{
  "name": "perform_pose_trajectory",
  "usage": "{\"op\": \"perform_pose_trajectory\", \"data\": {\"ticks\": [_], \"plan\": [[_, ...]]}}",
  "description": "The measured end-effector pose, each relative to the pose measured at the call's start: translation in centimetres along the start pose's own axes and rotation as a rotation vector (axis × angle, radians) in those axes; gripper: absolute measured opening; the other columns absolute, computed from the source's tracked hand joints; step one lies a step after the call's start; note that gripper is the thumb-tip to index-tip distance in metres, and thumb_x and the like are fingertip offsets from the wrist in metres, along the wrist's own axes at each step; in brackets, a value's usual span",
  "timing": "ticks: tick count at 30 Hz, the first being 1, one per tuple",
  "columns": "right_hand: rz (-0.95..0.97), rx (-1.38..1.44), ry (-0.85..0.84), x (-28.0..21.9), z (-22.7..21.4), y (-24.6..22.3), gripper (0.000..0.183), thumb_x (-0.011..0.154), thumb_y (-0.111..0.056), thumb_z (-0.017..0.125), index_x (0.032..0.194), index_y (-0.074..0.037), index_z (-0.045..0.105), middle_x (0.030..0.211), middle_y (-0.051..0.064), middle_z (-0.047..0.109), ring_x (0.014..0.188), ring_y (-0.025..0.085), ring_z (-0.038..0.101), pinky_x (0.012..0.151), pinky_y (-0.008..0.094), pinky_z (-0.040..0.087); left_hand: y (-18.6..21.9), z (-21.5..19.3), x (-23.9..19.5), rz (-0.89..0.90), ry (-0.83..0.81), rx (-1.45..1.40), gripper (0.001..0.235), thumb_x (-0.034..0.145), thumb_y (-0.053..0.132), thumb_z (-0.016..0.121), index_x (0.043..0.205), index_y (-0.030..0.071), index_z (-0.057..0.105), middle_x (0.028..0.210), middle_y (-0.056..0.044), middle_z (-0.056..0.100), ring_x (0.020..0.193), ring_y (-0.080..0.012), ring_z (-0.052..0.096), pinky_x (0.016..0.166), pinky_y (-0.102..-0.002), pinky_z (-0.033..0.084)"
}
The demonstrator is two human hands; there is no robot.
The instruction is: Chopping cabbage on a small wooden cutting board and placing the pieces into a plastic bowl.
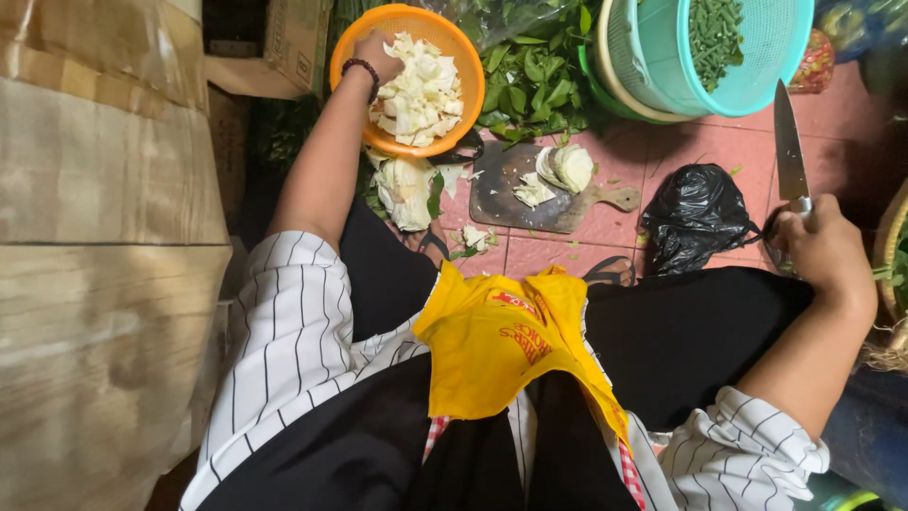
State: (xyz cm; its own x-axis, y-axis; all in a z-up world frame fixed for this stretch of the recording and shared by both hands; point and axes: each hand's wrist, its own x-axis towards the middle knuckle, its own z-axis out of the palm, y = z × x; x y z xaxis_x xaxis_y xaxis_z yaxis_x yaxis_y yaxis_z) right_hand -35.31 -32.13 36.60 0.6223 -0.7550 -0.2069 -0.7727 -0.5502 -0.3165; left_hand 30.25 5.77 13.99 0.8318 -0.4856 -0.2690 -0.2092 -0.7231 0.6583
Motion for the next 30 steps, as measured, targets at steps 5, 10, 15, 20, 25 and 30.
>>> {"op": "perform_pose_trajectory", "data": {"ticks": [5, 10, 15, 20, 25, 30], "plan": [[-0.036, -0.03, 0.007, 0.2, 0.6, 1.4, 0.032, 0.113, -0.025, 0.067, 0.114, 0.007, 0.059, 0.102, 0.029, 0.071, 0.098, 0.045, 0.068, 0.084, 0.052, 0.052, -2.5, 0.8, 1.9, 0.148, 0.039, 0.094, 0.048, 0.083, 0.036, 0.088, 0.116, 0.009, 0.068, 0.117, -0.019, 0.07, 0.108, -0.033, 0.068, 0.096, -0.041, 0.052], [0.001, 0.006, -0.059, -1.2, 1.2, 0.4, 0.03, 0.113, -0.023, 0.065, 0.117, 0.005, 0.059, 0.1, 0.028, 0.071, 0.095, 0.043, 0.069, 0.083, 0.051, 0.053, -3.3, 2.8, 1.7, 0.609, 0.688, 0.768, 0.066, 0.052, 0.015, 0.065, 0.117, 0.0, 0.067, 0.113, -0.028, 0.069, 0.11, -0.0496, 0.063, 0.09, -0.066, 0.047], [0.045, 0.043, -0.093, -2.3, 0.0, -0.6, 0.028, 0.112, -0.022, 0.064, 0.119, 0.004, 0.058, 0.099, 0.027, 0.071, 0.093, 0.041, 0.07, 0.082, 0.049, 0.053, 1.7, 13.6, -2.9, 0.6, -0.078, 0.413, 0.043, 0.087, 0.005, 0.062, 0.13, 0.007, 0.064, 0.12, -0.025, 0.064, 0.117, -0.0437, 0.057, 0.102, -0.05, 0.047], [0.086, 0.073, -0.097, -2.7, -1.3, -0.7, 0.027, 0.111, -0.021, 0.063, 0.122, 0.003, 0.057, 0.098, 0.026, 0.072, 0.091, 0.038, 0.071, 0.081, 0.048, 0.054, 9.4, 24.3, -13.2, 0.849, -0.552, 0.393, 0.05, 0.081, 0.031, 0.086, 0.128, 0.023, 0.071, 0.135, -0.02, 0.055, 0.123, -0.0425, 0.054, 0.105, -0.051, 0.047], [0.152, 0.156, -0.118, -3.5, -1.5, 0.2, 0.021, 0.109, -0.017, 0.062, 0.118, 0.001, 0.057, 0.092, 0.022, 0.073, 0.084, 0.032, 0.072, 0.077, 0.045, 0.055, 17.9, 25.3, -20.8, 0.488, -0.619, 0.734, 0.11, 0.065, 0.032, 0.091, 0.156, 0.045, 0.029, 0.168, -0.006, 0.005, 0.147, -0.0419, 0.024, 0.102, -0.075, 0.037], [0.268, 0.184, -0.158, -3.9, -1.8, 1.3, 0.021, 0.108, -0.018, 0.06, 0.118, 0.0, 0.057, 0.091, 0.019, 0.071, 0.081, 0.029, 0.072, 0.072, 0.044, 0.055, 7.9, 35.2, -18.1, 0.567, -0.409, 0.652, 0.09, 0.082, 0.009, 0.068, 0.157, 0.045, 0.033, 0.171, -0.005, 0.009, 0.144, -0.0435, 0.032, 0.104, -0.072, 0.041]]}}
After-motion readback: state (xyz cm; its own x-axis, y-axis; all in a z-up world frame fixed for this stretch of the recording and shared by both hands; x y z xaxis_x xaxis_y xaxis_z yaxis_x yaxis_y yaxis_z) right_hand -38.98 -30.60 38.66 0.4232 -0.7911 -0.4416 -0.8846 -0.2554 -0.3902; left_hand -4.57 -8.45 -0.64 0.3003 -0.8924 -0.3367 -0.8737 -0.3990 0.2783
